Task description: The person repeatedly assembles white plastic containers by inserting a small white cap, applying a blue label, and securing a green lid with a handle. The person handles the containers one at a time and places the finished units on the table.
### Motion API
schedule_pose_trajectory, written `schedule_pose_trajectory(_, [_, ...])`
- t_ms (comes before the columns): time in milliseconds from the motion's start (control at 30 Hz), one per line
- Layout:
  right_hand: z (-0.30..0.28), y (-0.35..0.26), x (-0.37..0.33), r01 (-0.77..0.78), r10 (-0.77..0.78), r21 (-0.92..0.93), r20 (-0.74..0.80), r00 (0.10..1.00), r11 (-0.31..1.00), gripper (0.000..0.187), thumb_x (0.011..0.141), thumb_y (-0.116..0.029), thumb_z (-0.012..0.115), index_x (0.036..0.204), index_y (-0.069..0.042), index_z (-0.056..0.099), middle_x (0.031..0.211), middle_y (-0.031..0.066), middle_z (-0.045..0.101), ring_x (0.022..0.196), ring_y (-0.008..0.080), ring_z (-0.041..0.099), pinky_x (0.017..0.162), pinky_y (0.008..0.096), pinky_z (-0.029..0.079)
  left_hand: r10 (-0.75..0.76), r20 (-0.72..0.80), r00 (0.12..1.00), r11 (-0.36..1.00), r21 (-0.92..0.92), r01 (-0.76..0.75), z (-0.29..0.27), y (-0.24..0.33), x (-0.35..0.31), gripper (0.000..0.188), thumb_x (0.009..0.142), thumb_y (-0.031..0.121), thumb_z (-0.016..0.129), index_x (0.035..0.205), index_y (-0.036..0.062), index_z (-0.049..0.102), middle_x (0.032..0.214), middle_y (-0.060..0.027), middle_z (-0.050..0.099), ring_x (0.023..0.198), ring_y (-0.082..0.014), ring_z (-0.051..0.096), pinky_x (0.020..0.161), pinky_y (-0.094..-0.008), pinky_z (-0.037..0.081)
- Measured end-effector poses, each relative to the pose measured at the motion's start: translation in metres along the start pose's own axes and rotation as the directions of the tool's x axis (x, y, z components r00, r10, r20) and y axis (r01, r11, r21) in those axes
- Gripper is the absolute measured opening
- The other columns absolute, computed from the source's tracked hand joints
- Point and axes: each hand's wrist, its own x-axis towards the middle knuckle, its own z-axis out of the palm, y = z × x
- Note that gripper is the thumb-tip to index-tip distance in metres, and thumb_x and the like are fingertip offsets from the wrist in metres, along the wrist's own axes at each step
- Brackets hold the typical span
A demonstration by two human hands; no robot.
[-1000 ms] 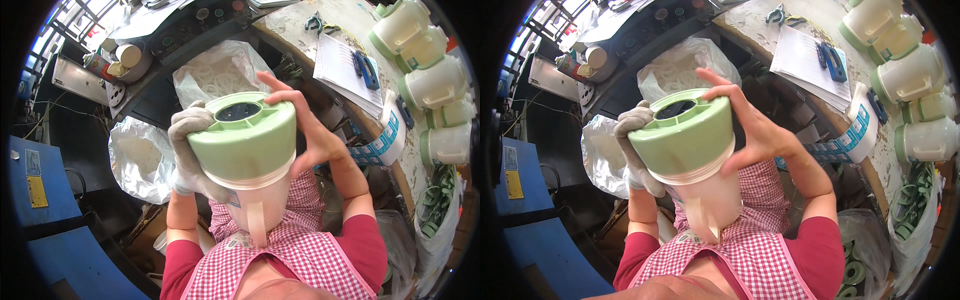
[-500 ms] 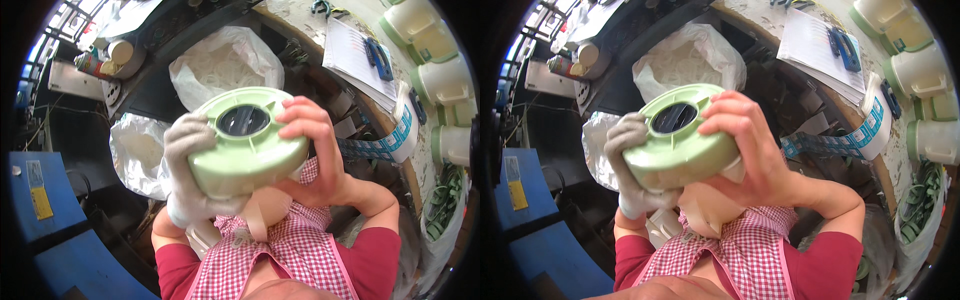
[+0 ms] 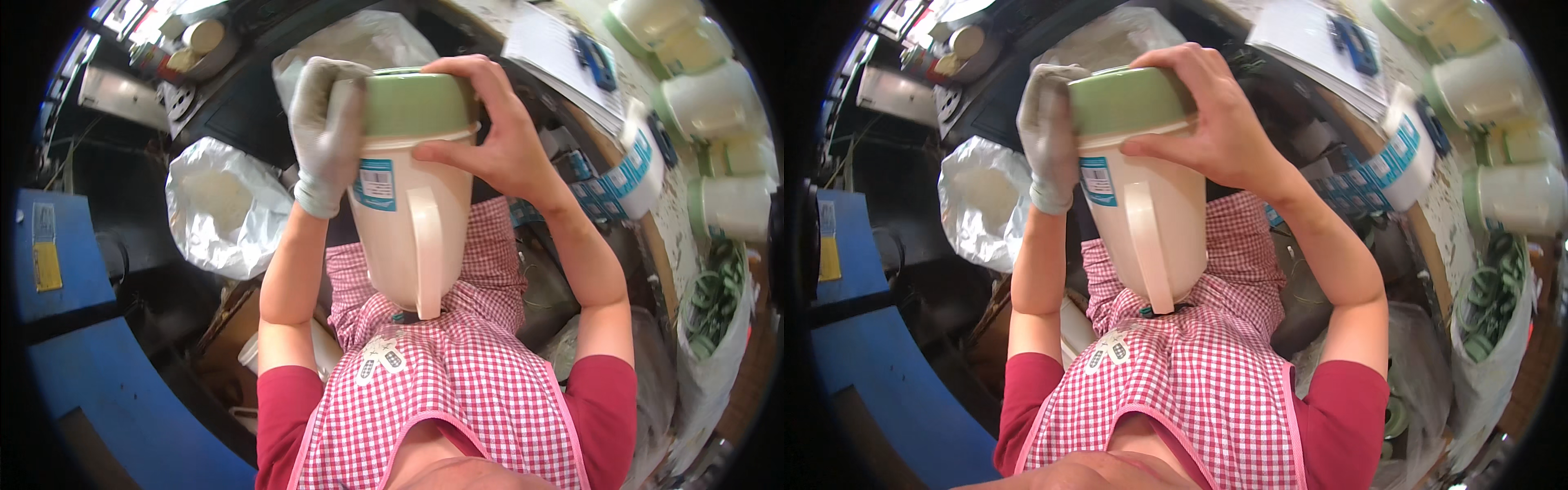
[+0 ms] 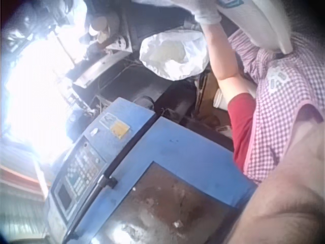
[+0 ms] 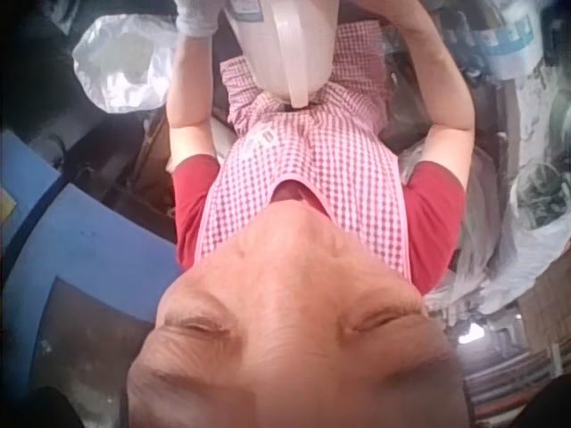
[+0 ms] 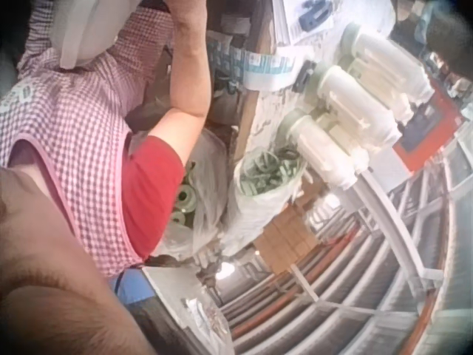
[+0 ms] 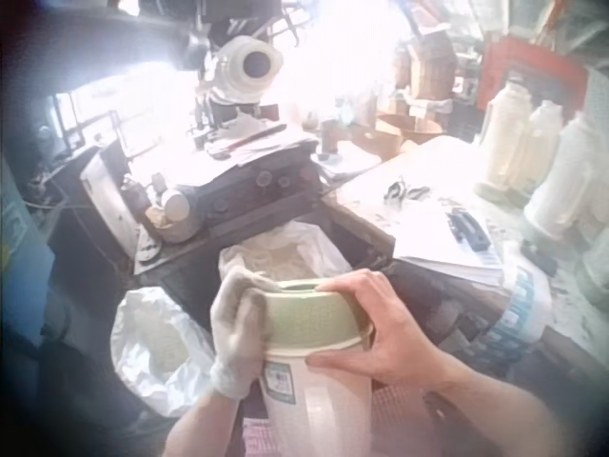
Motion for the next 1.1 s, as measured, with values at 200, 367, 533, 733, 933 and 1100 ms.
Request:
schedule_pose_trajectory(200, [0.000,0.051,-0.001,0.088,-0.093,-0.061,-0.079,0.993,0.994,0.077,0.075,-0.055,0.089,0.127,-0.004,0.064,0.123,0.0173,0.066,0.121,0.0372,0.059,0.106,0.0439,0.045,-0.001,-0.125,0.992,0.990,0.137,0.019,-0.006,-0.086,0.017,0.055,0.115,0.043,0.039,0.120,-0.0014,0.071,0.111,-0.0086,0.071,0.100,-0.0173,0.065,0.092,-0.0308,0.050])
schedule_pose_trajectory(367, [-0.014,0.076,-0.034,-0.019,-0.030,-0.198,-0.238,0.971,0.980,0.100,0.086,-0.063,0.078,0.154,0.001,0.044,0.156,0.0264,0.045,0.146,0.0415,0.043,0.123,0.0439,0.034,-0.093,0.274,0.957,0.978,0.207,0.036,0.038,-0.002,-0.108,0.053,0.099,0.031,0.063,0.139,-0.0029,0.058,0.142,-0.0153,0.062,0.131,-0.0304,0.057,0.118,-0.0443,0.039])
schedule_pose_trajectory(533, [-0.036,0.071,-0.122,-0.053,0.017,-0.226,-0.161,0.987,0.973,0.074,0.096,-0.052,0.069,0.144,0.002,0.054,0.150,0.0246,0.052,0.142,0.0376,0.048,0.116,0.0406,0.042,-0.064,0.494,0.867,0.766,0.581,-0.275,0.010,0.024,-0.136,0.055,0.098,0.035,0.062,0.137,-0.0036,0.059,0.142,-0.0161,0.061,0.129,-0.0301,0.057,0.118,-0.0451,0.038])
schedule_pose_trajectory(733, [-0.114,0.096,-0.329,-0.933,0.884,0.152,0.299,0.359,0.327,0.031,0.102,-0.030,0.069,0.092,-0.002,0.075,0.072,0.0031,0.070,0.058,0.0114,0.063,0.052,0.0254,0.049,-0.224,0.235,0.946,0.733,0.680,0.004,-0.026,0.049,-0.113,0.053,0.100,0.036,0.059,0.136,-0.0037,0.060,0.138,-0.0159,0.063,0.125,-0.0286,0.059,0.114,-0.0435,0.040])
schedule_pose_trajectory(933, [0.060,0.242,-0.464,-0.711,0.808,-0.490,-0.023,0.589,0.504,0.022,0.093,-0.015,0.066,0.111,-0.004,0.071,0.108,0.0207,0.070,0.099,0.0399,0.071,0.079,0.0483,0.058,-0.296,0.120,0.948,0.673,0.731,0.117,-0.030,0.069,-0.099,0.052,0.102,0.037,0.057,0.134,-0.0038,0.061,0.134,-0.0157,0.065,0.121,-0.0272,0.061,0.110,-0.0419,0.043])
schedule_pose_trajectory(1100, [0.133,0.301,-0.486,-0.744,0.916,-0.636,-0.143,0.374,0.205,0.014,0.089,-0.007,0.060,0.100,-0.007,0.069,0.101,0.0171,0.067,0.089,0.0352,0.073,0.071,0.0456,0.061,-0.331,0.037,0.943,0.617,0.764,0.186,-0.027,0.078,-0.089,0.052,0.103,0.038,0.055,0.133,-0.0039,0.062,0.132,-0.0155,0.066,0.117,-0.0260,0.063,0.107,-0.0405,0.045])
